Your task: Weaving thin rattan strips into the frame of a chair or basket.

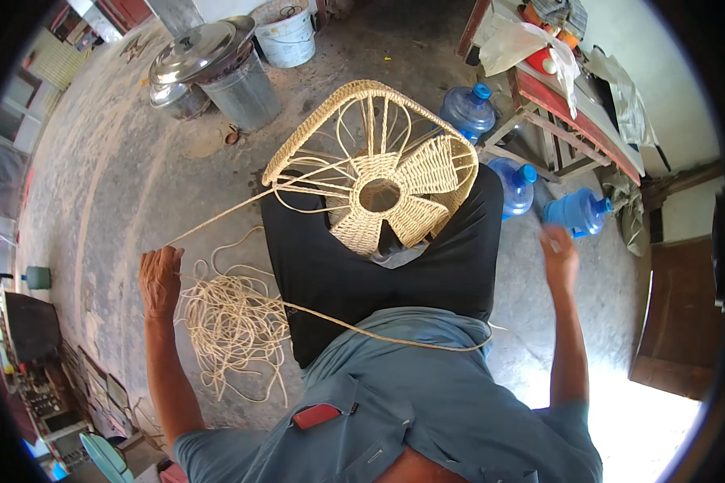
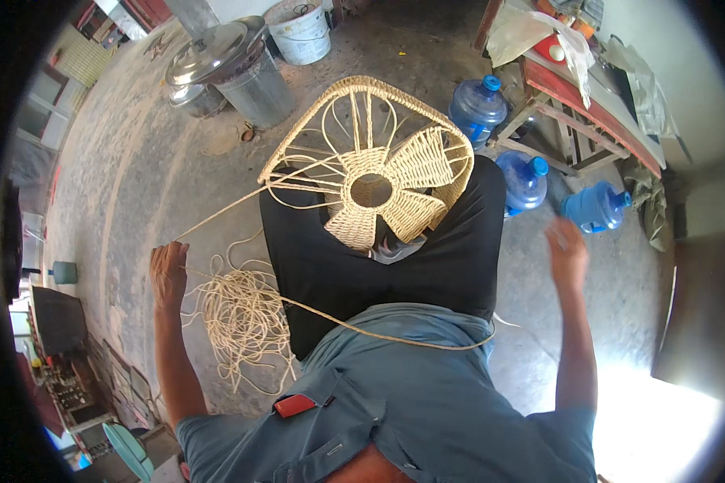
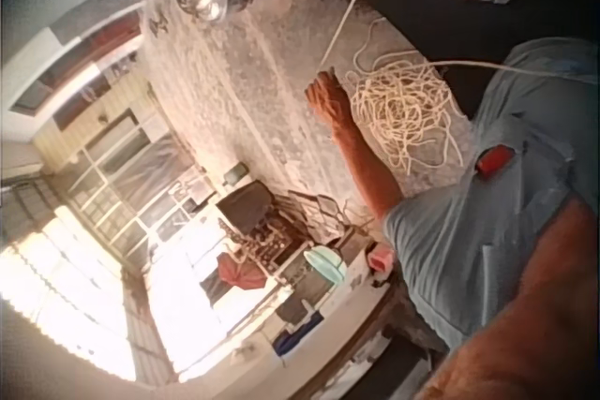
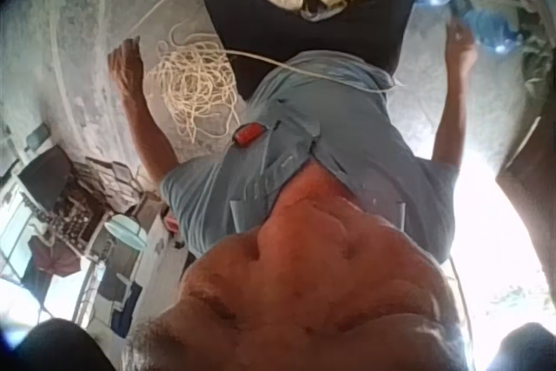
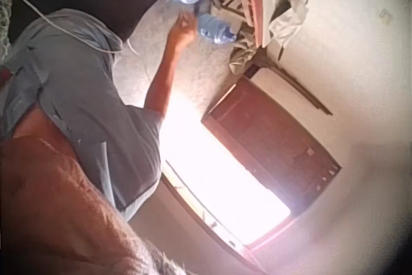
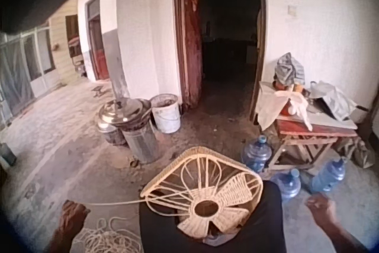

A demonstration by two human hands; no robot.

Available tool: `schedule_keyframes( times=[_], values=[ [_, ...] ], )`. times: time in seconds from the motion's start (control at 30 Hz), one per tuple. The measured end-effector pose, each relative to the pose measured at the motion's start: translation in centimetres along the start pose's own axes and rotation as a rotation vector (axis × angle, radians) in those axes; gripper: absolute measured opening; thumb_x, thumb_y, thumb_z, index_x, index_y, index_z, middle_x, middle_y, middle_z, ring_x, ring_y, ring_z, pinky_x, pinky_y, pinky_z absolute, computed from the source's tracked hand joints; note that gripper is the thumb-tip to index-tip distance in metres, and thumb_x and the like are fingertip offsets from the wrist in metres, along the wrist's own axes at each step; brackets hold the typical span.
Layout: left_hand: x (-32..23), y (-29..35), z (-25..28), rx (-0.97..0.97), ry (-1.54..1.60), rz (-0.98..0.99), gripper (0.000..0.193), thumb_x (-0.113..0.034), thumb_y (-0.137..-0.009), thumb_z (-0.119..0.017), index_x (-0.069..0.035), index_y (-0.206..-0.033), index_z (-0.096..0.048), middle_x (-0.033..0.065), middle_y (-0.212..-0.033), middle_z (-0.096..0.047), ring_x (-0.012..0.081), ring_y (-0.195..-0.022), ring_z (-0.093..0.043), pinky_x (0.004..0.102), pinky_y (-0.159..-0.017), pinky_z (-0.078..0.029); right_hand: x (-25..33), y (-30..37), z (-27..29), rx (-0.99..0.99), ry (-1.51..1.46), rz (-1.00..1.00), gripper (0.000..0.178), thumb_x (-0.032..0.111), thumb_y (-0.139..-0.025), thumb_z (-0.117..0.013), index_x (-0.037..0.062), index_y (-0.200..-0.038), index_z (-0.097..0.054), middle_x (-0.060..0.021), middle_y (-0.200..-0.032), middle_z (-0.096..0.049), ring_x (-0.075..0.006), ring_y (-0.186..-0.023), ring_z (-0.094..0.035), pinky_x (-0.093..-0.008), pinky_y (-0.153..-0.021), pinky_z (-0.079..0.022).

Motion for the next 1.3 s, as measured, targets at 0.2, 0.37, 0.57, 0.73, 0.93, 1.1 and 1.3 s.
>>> schedule_keyframes(
  times=[0.2, 0.37, 0.57, 0.73, 0.93, 1.1, 1.3],
  values=[
    [0.3, -1.4, 1.3, -0.011, -0.015, -0.029, 0.026, -0.017, -0.102, -0.073, -0.006, -0.086, -0.056, 0.0123, -0.079, -0.061, 0.0332, -0.075, -0.056, 0.0444, -0.076, -0.046, 35.8, -0.7, -8.8, 0.051, -0.417, 0.881, 0.02, 0.008, -0.092, -0.08, 0.0066, -0.11, -0.072, -0.0124, -0.104, -0.076, -0.0354, -0.099, -0.072, -0.045, -0.088, -0.058],
    [0.2, -1.7, 2.9, -0.009, -0.05, -0.053, 0.024, -0.016, -0.102, -0.072, -0.006, -0.087, -0.056, 0.0123, -0.079, -0.06, 0.0333, -0.076, -0.056, 0.0447, -0.076, -0.046, 40.3, -1.7, -13.6, 0.124, -0.327, 0.961, 0.021, 0.013, -0.093, -0.078, 0.0079, -0.106, -0.063, -0.0127, -0.095, -0.072, -0.0344, -0.091, -0.07, -0.0466, -0.081, -0.057],
    [1.3, -1.1, 1.5, 0.018, -0.029, -0.106, 0.014, -0.007, -0.1, -0.07, -0.004, -0.091, -0.061, 0.0143, -0.083, -0.061, 0.0357, -0.08, -0.06, 0.0467, -0.078, -0.048, 40.9, -2.5, -15.3, 0.081, -0.353, 0.879, 0.025, 0.019, -0.093, -0.079, 0.0098, -0.106, -0.061, -0.0128, -0.085, -0.07, -0.0365, -0.081, -0.072, -0.0476, -0.073, -0.057],
    [14.1, 4.6, 1.8, 0.039, -0.136, 0.246, 0.022, -0.013, -0.106, -0.06, 0.0, -0.089, -0.062, 0.019, -0.085, -0.064, 0.0426, -0.084, -0.062, 0.0518, -0.077, -0.049, 41.6, -2.2, -16.8, -0.046, -0.186, 0.87, 0.035, 0.017, -0.086, -0.077, 0.0036, -0.109, -0.055, -0.0138, -0.075, -0.068, -0.0341, -0.072, -0.073, -0.0456, -0.063, -0.057],
    [27.8, 12.6, 1.6, 0.286, -0.201, 0.57, 0.035, -0.028, -0.106, -0.063, 0.004, -0.118, -0.073, 0.0256, -0.107, -0.076, 0.0449, -0.096, -0.072, 0.0544, -0.082, -0.056, 41.7, -2.4, -16.4, -0.143, -0.151, 0.844, 0.035, 0.01, -0.08, -0.072, 0.0033, -0.111, -0.055, -0.0115, -0.071, -0.064, -0.0323, -0.068, -0.071, -0.0452, -0.06, -0.056],
    [27.8, 15.8, -6.0, 0.76, -0.046, 0.185, 0.033, -0.028, -0.104, -0.065, 0.002, -0.115, -0.072, 0.0222, -0.098, -0.075, 0.0402, -0.084, -0.07, 0.0504, -0.074, -0.054, 42.9, -1.5, -16.0, -0.176, -0.259, 0.834, 0.041, 0.01, -0.085, -0.069, 0.0014, -0.121, -0.053, -0.0109, -0.076, -0.066, -0.0317, -0.073, -0.073, -0.0432, -0.062, -0.057],
    [1.9, 2.6, -5.8, 0.41, 0.661, 0.371, 0.025, -0.012, -0.098, -0.069, 0.007, -0.114, -0.074, 0.0187, -0.104, -0.077, 0.0283, -0.095, -0.07, 0.0408, -0.089, -0.056, 41.4, -1.7, -16.0, -0.168, -0.264, 0.723, 0.048, 0.006, -0.084, -0.071, 0.0014, -0.127, -0.052, -0.0129, -0.085, -0.067, -0.0334, -0.075, -0.074, -0.0446, -0.061, -0.058]
  ],
)
Point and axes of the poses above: each hand's wrist, its own y-axis away from the middle knuckle, its own z-axis out of the back of the hand, x = y × z, the point moved 8 cm from there along -y, towards the middle knuckle
